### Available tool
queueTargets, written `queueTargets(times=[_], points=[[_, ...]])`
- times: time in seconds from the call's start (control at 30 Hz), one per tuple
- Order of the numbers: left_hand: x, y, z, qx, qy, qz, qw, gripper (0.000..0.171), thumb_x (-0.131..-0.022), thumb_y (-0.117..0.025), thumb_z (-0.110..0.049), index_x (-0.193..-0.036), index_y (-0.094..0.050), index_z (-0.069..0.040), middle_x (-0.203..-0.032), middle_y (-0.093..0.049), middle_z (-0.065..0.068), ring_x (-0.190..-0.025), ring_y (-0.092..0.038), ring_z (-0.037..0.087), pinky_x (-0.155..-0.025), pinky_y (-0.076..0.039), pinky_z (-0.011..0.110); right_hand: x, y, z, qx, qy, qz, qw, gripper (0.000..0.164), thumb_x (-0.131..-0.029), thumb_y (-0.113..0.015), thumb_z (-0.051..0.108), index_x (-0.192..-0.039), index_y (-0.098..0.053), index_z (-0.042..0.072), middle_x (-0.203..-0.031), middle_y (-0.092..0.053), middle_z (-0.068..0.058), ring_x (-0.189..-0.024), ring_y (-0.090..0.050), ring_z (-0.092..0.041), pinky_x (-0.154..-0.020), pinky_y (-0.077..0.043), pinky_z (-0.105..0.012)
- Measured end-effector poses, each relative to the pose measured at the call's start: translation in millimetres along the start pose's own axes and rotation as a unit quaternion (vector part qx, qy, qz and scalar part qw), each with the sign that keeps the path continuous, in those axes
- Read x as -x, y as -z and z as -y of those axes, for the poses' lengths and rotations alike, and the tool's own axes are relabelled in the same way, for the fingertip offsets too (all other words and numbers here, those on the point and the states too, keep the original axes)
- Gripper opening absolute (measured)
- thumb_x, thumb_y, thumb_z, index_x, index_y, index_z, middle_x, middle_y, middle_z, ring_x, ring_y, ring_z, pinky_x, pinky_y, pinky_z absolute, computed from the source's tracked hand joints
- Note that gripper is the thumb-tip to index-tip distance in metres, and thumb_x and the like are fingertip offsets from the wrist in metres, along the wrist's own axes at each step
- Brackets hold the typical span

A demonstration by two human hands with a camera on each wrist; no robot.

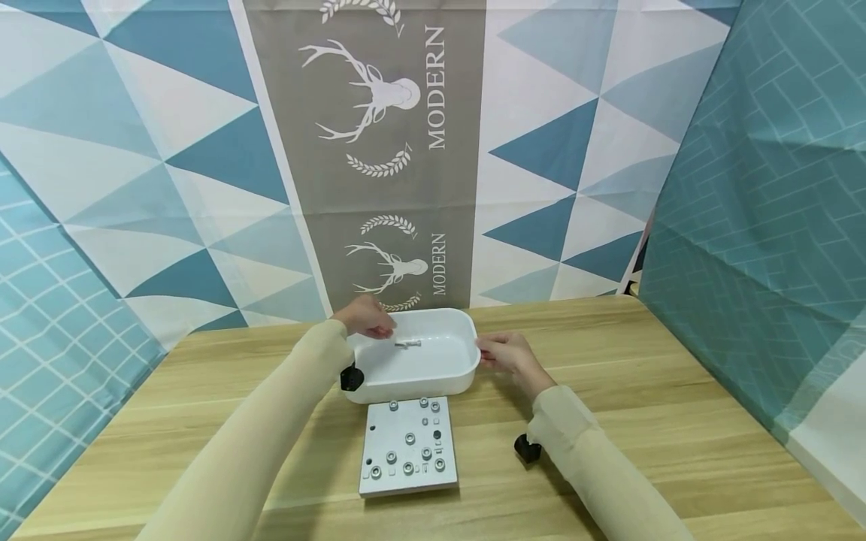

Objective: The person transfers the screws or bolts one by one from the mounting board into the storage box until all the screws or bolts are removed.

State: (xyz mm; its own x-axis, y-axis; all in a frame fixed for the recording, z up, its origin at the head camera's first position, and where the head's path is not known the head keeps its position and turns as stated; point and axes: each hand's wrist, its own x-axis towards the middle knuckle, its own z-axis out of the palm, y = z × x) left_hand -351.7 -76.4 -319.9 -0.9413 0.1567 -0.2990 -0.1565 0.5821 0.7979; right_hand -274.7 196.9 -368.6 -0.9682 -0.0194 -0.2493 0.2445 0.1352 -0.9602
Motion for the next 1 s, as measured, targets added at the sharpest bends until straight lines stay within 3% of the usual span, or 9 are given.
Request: queueTargets(times=[0.17, 0.3, 0.5, 0.67, 0.83, 1.0], points=[[3.1, 0.1, 2.8, -0.032, 0.008, 0.004, 0.9995, 0.007, -0.082, -0.068, -0.004, -0.083, -0.063, 0.001, -0.068, -0.063, 0.005, -0.054, -0.061, 0.011, -0.066, -0.058, 0.026, 1, -1, -1, 0.001, -0.001, -0.001, 1.000, 0.043, -0.094, -0.058, 0.014, -0.128, -0.051, -0.012, -0.087, -0.068, -0.002, -0.070, -0.063, -0.004, -0.069, -0.056, -0.018], [6.7, 2.6, 2.6, -0.055, -0.003, 0.019, 0.9983, 0.020, -0.085, -0.068, -0.010, -0.099, -0.067, 0.005, -0.077, -0.066, 0.007, -0.057, -0.060, 0.010, -0.067, -0.057, 0.025, 2, -1, -1, 0.009, -0.003, -0.002, 1.000, 0.044, -0.095, -0.058, 0.015, -0.128, -0.051, -0.011, -0.090, -0.068, -0.003, -0.071, -0.062, -0.004, -0.072, -0.057, -0.020], [7.4, 7.5, 1.5, -0.091, -0.033, 0.040, 0.9945, 0.024, -0.085, -0.068, -0.012, -0.101, -0.068, 0.005, -0.066, -0.062, -0.001, -0.056, -0.055, 0.006, -0.061, -0.052, 0.019, 2, 0, -2, 0.014, -0.006, -0.002, 1.000, 0.043, -0.095, -0.057, 0.017, -0.129, -0.051, -0.010, -0.089, -0.067, -0.001, -0.071, -0.062, -0.003, -0.072, -0.056, -0.019], [12.4, 9.3, 0.2, -0.113, -0.073, 0.060, 0.9891, 0.024, -0.086, -0.065, -0.013, -0.103, -0.070, 0.003, -0.072, -0.065, 0.000, -0.064, -0.057, 0.006, -0.064, -0.051, 0.017, 1, 1, -2, 0.011, -0.004, 0.004, 1.000, 0.043, -0.095, -0.057, 0.017, -0.128, -0.051, -0.011, -0.085, -0.066, 0.002, -0.069, -0.062, -0.003, -0.072, -0.056, -0.019], [30.2, 8.5, -6.0, -0.166, -0.117, 0.080, 0.9759, 0.022, -0.088, -0.065, -0.017, -0.101, -0.071, 0.000, -0.090, -0.071, 0.012, -0.081, -0.065, 0.017, -0.073, -0.054, 0.023, 0, 1, -2, 0.005, -0.004, 0.003, 1.000, 0.043, -0.095, -0.058, 0.017, -0.128, -0.052, -0.011, -0.084, -0.067, 0.001, -0.067, -0.063, -0.003, -0.070, -0.056, -0.018], [51.2, 3.9, -15.9, -0.233, -0.163, 0.092, 0.9542, 0.020, -0.087, -0.067, -0.021, -0.098, -0.070, -0.005, -0.097, -0.071, 0.015, -0.092, -0.066, 0.028, -0.073, -0.054, 0.024, -1, 1, -1, 0.003, -0.010, 0.001, 1.000, 0.043, -0.095, -0.058, 0.016, -0.128, -0.052, -0.010, -0.088, -0.068, -0.002, -0.067, -0.062, -0.004, -0.070, -0.056, -0.018]])
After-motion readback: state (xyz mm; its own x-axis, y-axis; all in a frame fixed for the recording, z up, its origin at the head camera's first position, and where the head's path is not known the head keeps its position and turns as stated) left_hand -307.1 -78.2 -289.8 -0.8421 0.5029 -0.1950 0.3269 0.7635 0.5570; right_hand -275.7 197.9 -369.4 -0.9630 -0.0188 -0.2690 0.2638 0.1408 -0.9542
